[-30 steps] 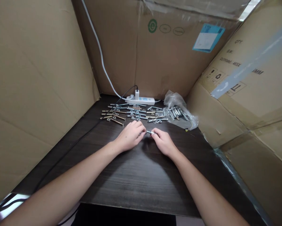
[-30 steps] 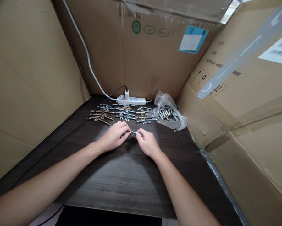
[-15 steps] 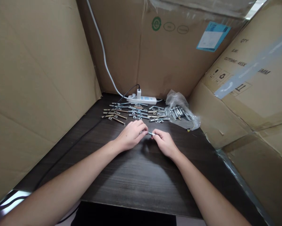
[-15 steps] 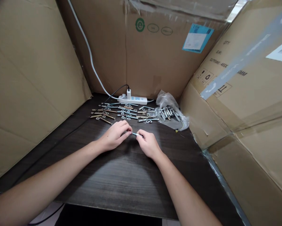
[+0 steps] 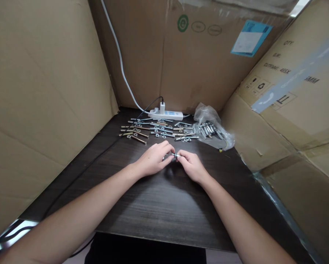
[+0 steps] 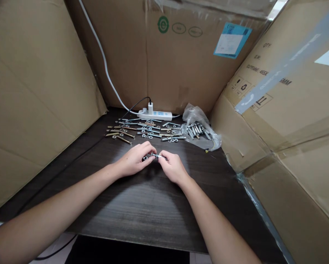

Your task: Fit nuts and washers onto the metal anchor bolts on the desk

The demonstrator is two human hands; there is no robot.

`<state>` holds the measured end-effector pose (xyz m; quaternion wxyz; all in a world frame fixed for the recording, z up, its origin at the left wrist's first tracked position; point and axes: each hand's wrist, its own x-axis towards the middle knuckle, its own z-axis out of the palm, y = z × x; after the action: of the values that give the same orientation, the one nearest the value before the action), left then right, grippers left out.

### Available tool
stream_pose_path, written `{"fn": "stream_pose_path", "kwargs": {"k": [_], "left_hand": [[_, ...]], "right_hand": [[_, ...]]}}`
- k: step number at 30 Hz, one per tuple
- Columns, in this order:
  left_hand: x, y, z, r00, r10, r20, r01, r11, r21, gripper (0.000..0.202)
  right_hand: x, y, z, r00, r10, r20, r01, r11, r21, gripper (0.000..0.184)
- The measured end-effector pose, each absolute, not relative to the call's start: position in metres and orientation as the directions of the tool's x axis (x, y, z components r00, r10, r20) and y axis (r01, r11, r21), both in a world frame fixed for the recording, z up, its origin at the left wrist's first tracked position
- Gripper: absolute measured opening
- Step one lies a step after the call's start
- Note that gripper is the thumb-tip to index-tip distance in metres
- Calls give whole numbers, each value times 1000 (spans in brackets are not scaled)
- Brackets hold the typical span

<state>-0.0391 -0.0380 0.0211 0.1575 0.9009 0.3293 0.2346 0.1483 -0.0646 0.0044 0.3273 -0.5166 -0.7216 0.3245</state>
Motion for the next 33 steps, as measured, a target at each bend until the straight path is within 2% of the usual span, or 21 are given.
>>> {"fn": "stream_pose_path", "kwargs": {"k": [8, 15, 33], "left_hand": [[-39, -38, 21, 693, 653, 305, 516, -745, 423, 10], [-47, -26, 7, 607, 759, 234, 703, -651, 286, 11], [-38, -27, 6, 647, 731, 218, 730, -676, 99, 11]], "right_hand": [[146, -67, 6, -249, 960, 132, 463, 237, -854, 22], [148, -63, 2, -186, 972, 142, 547, 223, -807, 23], [145, -65, 5, -183, 971, 154, 546, 230, -806, 25]]}}
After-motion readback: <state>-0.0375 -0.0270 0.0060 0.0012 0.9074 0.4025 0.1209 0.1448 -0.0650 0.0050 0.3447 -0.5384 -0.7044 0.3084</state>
